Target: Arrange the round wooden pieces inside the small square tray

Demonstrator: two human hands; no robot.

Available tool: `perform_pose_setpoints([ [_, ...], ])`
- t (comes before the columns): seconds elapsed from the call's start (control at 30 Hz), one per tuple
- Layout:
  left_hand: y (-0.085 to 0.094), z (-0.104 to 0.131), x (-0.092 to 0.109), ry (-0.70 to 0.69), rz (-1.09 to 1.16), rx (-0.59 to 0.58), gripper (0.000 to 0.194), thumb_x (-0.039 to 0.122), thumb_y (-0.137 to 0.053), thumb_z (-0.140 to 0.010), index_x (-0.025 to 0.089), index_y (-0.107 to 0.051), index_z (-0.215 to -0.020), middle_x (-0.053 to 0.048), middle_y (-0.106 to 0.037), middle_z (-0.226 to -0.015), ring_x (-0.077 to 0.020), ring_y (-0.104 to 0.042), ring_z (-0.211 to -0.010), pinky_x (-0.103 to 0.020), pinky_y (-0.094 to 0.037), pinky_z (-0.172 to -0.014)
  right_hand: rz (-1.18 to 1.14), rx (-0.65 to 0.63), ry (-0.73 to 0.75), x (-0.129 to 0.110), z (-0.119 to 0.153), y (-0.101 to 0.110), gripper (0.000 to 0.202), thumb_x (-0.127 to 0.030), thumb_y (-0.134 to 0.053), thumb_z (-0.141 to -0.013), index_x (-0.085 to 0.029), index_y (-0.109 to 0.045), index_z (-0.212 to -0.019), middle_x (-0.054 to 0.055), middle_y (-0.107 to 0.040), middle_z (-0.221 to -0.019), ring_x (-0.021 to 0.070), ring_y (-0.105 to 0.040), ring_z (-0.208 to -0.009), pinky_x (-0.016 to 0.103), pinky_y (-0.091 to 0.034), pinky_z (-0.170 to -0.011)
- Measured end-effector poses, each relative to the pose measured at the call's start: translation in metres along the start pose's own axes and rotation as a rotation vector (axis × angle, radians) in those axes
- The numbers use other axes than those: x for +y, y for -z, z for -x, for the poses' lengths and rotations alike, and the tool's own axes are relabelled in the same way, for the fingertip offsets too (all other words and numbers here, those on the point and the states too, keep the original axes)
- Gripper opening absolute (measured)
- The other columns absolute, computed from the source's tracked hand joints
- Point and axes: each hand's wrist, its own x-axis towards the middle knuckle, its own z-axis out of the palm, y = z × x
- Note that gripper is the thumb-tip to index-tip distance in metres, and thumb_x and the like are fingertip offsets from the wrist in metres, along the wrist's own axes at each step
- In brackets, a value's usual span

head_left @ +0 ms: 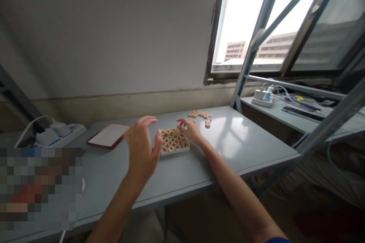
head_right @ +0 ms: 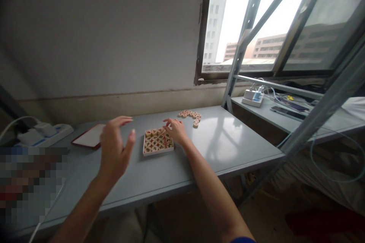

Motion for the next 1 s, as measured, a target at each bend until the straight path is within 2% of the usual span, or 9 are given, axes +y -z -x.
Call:
perform_pose_setpoints([
  [0.1, -0.017, -0.015, -0.031, 0.195, -0.271, -0.587, 0.028, 0.037, -0.043, -0.077, 0.018, -0.059, -0.065, -0.007, -0.060, -0.068, -0.0202, -0.055, -0.073, -0.031, -0.038, -0.069, -0.007, 0.045, -0.020, 0.001, 0.000, -0.001, 0.037, -0.027, -0.047, -0.081, -0.020, -0.042, -0.117, 0.001, -0.061, -0.085, 0.0148, -0.053, -0.081, 0.029, -0.031, -0.076],
  [0.17, -0.031, -0.016, -0.056, 0.360, -0.288, -0.808, 0.035, 0.039, -0.039, -0.078, 0.017, -0.057, -0.057, -0.006, -0.058, -0.060, -0.0182, -0.054, -0.063, -0.028, -0.037, -0.063, 0.021, 0.074, -0.041, 0.001, 0.000, 0.000, 0.040, -0.025, -0.045, -0.081, -0.019, -0.039, -0.120, 0.002, -0.061, -0.085, 0.0154, -0.053, -0.083, 0.030, -0.030, -0.079],
  [0.23, -0.043, -0.012, -0.078, 0.391, 0.037, -1.163, 0.039, 0.044, -0.040, -0.076, 0.016, -0.059, -0.057, -0.004, -0.057, -0.056, -0.0143, -0.051, -0.056, -0.024, -0.035, -0.057, 0.066, 0.092, -0.069, 0.001, 0.000, 0.001, 0.038, -0.024, -0.045, -0.081, -0.020, -0.042, -0.119, 0.003, -0.061, -0.087, 0.0168, -0.051, -0.087, 0.031, -0.029, -0.080],
  [0.3, -0.054, -0.006, -0.093, 0.439, 0.325, -1.339, 0.044, 0.050, -0.038, -0.074, 0.014, -0.060, -0.061, -0.001, -0.052, -0.052, -0.0115, -0.045, -0.050, -0.022, -0.033, -0.052, 0.096, 0.073, -0.064, 0.002, -0.001, 0.002, 0.032, -0.028, -0.047, -0.081, -0.023, -0.049, -0.113, 0.003, -0.060, -0.094, 0.0184, -0.048, -0.094, 0.032, -0.029, -0.081],
  [0.37, -0.061, 0.000, -0.102, 0.465, 0.465, -1.366, 0.048, 0.054, -0.038, -0.073, 0.013, -0.060, -0.064, 0.000, -0.048, -0.050, -0.0099, -0.040, -0.048, -0.021, -0.030, -0.049, 0.108, 0.018, -0.016, 0.002, -0.001, 0.002, 0.026, -0.034, -0.049, -0.080, -0.028, -0.057, -0.104, 0.003, -0.057, -0.102, 0.0195, -0.044, -0.098, 0.033, -0.028, -0.082],
  [0.43, -0.065, 0.005, -0.106, 0.468, 0.481, -1.341, 0.049, 0.055, -0.038, -0.072, 0.012, -0.059, -0.063, 0.002, -0.045, -0.048, -0.0092, -0.037, -0.046, -0.021, -0.028, -0.048, 0.109, -0.041, 0.025, 0.002, 0.000, 0.001, 0.022, -0.037, -0.049, -0.080, -0.031, -0.061, -0.097, 0.002, -0.055, -0.106, 0.0194, -0.043, -0.099, 0.033, -0.028, -0.083],
  [0.6, -0.067, 0.010, -0.103, 0.421, 0.316, -1.231, 0.044, 0.051, -0.038, -0.073, 0.013, -0.057, -0.059, 0.004, -0.036, -0.046, -0.0089, -0.030, -0.045, -0.022, -0.022, -0.047, 0.099, -0.107, -0.018, 0.001, -0.001, -0.002, 0.023, -0.036, -0.046, -0.083, -0.032, -0.061, -0.100, 0.002, -0.056, -0.102, 0.0185, -0.044, -0.096, 0.033, -0.030, -0.080],
  [0.73, -0.066, 0.012, -0.098, 0.377, 0.268, -1.175, 0.040, 0.044, -0.036, -0.074, 0.014, -0.056, -0.056, 0.003, -0.041, -0.048, -0.0096, -0.034, -0.048, -0.022, -0.023, -0.048, 0.104, -0.156, -0.016, 0.003, -0.002, -0.004, 0.023, -0.038, -0.046, -0.082, -0.032, -0.063, -0.095, 0.002, -0.058, -0.099, 0.0193, -0.045, -0.094, 0.033, -0.030, -0.078],
  [1.0, -0.068, 0.018, -0.097, 0.420, 0.228, -1.100, 0.039, 0.040, -0.036, -0.072, 0.015, -0.055, -0.051, 0.003, -0.042, -0.041, -0.0096, -0.037, -0.042, -0.022, -0.026, -0.048, 0.031, -0.084, -0.037, 0.002, 0.000, -0.006, 0.027, -0.032, -0.047, -0.082, -0.030, -0.057, -0.107, 0.003, -0.054, -0.107, 0.0189, -0.044, -0.099, 0.034, -0.030, -0.083],
])
